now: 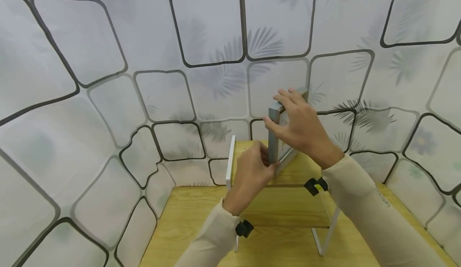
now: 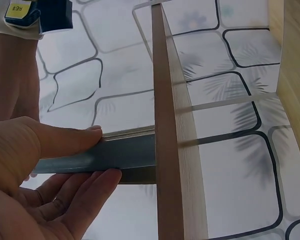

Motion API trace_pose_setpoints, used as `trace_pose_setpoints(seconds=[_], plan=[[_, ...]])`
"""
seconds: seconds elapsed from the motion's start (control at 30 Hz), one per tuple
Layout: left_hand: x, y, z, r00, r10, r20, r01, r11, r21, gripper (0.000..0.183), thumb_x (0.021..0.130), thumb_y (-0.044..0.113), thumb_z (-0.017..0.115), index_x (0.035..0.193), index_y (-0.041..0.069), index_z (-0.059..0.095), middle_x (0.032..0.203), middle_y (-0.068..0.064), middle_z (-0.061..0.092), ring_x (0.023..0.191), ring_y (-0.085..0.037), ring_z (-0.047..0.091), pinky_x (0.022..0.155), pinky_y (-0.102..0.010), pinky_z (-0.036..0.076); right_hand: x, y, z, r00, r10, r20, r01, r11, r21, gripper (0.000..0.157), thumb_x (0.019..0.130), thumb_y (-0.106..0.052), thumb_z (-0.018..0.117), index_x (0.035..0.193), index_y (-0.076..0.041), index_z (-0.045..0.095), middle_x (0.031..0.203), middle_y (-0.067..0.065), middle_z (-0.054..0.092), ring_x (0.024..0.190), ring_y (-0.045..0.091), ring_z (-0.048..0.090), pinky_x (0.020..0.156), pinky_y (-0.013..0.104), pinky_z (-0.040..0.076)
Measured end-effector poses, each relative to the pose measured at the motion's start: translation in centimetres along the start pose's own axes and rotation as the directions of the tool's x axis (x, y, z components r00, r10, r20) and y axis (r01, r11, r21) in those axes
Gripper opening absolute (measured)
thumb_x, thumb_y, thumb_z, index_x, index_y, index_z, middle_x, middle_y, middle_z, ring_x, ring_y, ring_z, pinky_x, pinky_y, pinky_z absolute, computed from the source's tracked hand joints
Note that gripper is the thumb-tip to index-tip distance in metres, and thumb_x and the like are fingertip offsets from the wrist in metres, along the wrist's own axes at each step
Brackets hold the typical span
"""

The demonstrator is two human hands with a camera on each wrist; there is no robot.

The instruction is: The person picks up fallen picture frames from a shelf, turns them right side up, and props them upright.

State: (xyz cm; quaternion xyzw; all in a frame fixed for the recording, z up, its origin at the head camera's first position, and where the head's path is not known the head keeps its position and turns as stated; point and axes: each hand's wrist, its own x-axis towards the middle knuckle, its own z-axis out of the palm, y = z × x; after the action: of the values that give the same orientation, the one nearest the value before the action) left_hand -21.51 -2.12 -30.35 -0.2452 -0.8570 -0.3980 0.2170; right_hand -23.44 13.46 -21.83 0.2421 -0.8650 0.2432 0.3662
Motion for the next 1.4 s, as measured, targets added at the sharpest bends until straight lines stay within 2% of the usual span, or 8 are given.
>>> trace_pose_setpoints(seconds=[0.23, 0.53, 0.8, 0.93, 1.0, 1.07, 1.33, 1.4], plan=[[-0.3, 0.5, 0.8, 0.999, 0.032, -0.025, -0.032, 0.999, -0.001, 0.027, 0.085, 0.014, 0.084, 0.095, 0.009, 0.060, 0.087, -0.002, 0.071, 0.070, -0.002, 0.064, 0.063, -0.015, 0.052, -0.3, 0.7, -0.2, 1.000, -0.019, 0.019, 0.018, 0.998, 0.064, 0.055, 0.094, -0.022, 0.067, 0.142, 0.003, 0.053, 0.153, 0.020, 0.045, 0.143, 0.041, 0.038, 0.109, 0.063, 0.036], [-0.8, 0.8, 1.5, 0.995, 0.074, -0.071, -0.069, 0.994, 0.080, 0.029, 0.084, 0.018, 0.086, 0.092, 0.010, 0.059, 0.086, -0.002, 0.072, 0.072, -0.004, 0.066, 0.064, -0.017, 0.052, -0.4, 1.7, 0.0, 0.996, -0.088, 0.015, 0.086, 0.992, 0.089, 0.052, 0.094, -0.018, 0.063, 0.140, 0.004, 0.053, 0.150, 0.019, 0.047, 0.137, 0.042, 0.045, 0.103, 0.060, 0.043], [-1.0, 1.2, 1.9, 0.990, 0.121, -0.078, -0.117, 0.992, 0.057, 0.023, 0.085, 0.014, 0.084, 0.095, 0.006, 0.064, 0.088, -0.004, 0.074, 0.076, -0.004, 0.070, 0.062, -0.012, 0.051, -0.6, 2.6, -0.4, 0.993, -0.118, 0.030, 0.113, 0.984, 0.135, 0.050, 0.095, -0.014, 0.061, 0.141, 0.002, 0.051, 0.152, 0.016, 0.045, 0.116, 0.039, 0.058, 0.093, 0.055, 0.046], [-0.9, 1.3, 2.1, 0.987, 0.141, -0.076, -0.138, 0.989, 0.050, 0.022, 0.086, 0.010, 0.083, 0.098, 0.003, 0.067, 0.090, -0.007, 0.075, 0.078, -0.006, 0.072, 0.063, -0.008, 0.050, -0.5, 3.1, -0.4, 0.992, -0.121, 0.036, 0.113, 0.980, 0.165, 0.049, 0.095, -0.014, 0.060, 0.141, 0.002, 0.051, 0.153, 0.014, 0.045, 0.121, 0.039, 0.056, 0.096, 0.055, 0.044], [-0.9, 1.4, 2.3, 0.985, 0.156, -0.068, -0.152, 0.987, 0.054, 0.020, 0.087, 0.009, 0.082, 0.099, 0.001, 0.067, 0.092, -0.008, 0.075, 0.079, -0.007, 0.073, 0.063, -0.006, 0.049, -0.4, 3.3, -0.4, 0.992, -0.121, 0.039, 0.112, 0.976, 0.186, 0.049, 0.095, -0.013, 0.059, 0.140, 0.002, 0.051, 0.153, 0.014, 0.045, 0.133, 0.039, 0.048, 0.100, 0.057, 0.041], [-0.9, 1.5, 2.4, 0.984, 0.169, -0.061, -0.166, 0.985, 0.055, 0.020, 0.087, 0.007, 0.081, 0.100, 0.000, 0.068, 0.092, -0.009, 0.075, 0.079, -0.008, 0.073, 0.064, -0.005, 0.049, -0.4, 3.5, -0.4, 0.991, -0.124, 0.043, 0.112, 0.972, 0.208, 0.049, 0.094, -0.013, 0.059, 0.141, 0.001, 0.051, 0.153, 0.013, 0.045, 0.136, 0.038, 0.046, 0.101, 0.057, 0.041], [-1.2, 1.5, 2.3, 0.971, 0.237, -0.027, -0.235, 0.969, 0.077, 0.022, 0.091, 0.011, 0.077, 0.110, 0.001, 0.071, 0.097, -0.006, 0.077, 0.083, -0.006, 0.073, 0.072, -0.009, 0.051, 0.0, 4.0, -0.1, 0.986, -0.166, 0.033, 0.152, 0.955, 0.255, 0.048, 0.092, -0.009, 0.056, 0.139, 0.000, 0.053, 0.152, 0.012, 0.047, 0.143, 0.032, 0.038, 0.093, 0.051, 0.039], [-1.3, 1.3, 2.2, 0.966, 0.255, -0.044, -0.251, 0.965, 0.076, 0.019, 0.093, 0.010, 0.075, 0.109, 0.001, 0.073, 0.094, -0.005, 0.077, 0.080, -0.004, 0.073, 0.070, -0.008, 0.051, 0.0, 4.2, -0.1, 0.984, -0.174, 0.030, 0.161, 0.953, 0.258, 0.046, 0.092, -0.009, 0.056, 0.137, 0.000, 0.054, 0.151, 0.012, 0.048, 0.144, 0.032, 0.038, 0.093, 0.050, 0.039]])
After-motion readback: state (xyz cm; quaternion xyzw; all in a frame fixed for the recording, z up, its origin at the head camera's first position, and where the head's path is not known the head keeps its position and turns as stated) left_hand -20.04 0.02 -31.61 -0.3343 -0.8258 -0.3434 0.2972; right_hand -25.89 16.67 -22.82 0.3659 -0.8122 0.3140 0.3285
